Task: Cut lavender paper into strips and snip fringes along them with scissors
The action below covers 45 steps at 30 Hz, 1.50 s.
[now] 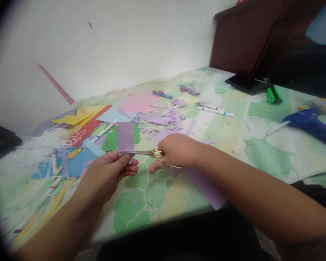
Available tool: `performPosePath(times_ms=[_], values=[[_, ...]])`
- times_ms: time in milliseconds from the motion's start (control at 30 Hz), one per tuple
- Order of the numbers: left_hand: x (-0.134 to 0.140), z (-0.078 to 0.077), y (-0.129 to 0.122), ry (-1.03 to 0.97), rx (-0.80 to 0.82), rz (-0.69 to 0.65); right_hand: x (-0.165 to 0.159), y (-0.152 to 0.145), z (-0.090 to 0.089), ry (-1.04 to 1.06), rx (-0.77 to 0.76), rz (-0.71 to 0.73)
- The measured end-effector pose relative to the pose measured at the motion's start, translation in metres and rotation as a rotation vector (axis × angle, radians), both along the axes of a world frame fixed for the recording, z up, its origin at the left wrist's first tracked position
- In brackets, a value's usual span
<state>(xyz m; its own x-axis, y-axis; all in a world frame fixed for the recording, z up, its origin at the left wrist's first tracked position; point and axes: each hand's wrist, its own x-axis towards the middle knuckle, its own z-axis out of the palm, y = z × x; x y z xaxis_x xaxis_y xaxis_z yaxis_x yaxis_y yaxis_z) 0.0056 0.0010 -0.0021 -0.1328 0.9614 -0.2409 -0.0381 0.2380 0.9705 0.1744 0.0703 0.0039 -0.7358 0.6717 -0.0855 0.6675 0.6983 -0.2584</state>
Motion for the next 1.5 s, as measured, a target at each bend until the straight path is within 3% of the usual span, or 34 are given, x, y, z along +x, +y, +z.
performPosePath(times_ms=[667,1500], values=[[-0.0008,0.0027,-0.0028,-0.044,-0.002,-0.026,0.0010,0.0024,0.0006,0.002,0.004,-0.041],[0.0010,0.0019,-0.0019,0.120,0.087,-0.004,-0.0025,-0.0037,-0.0007,0.016,-0.041,-0.002]])
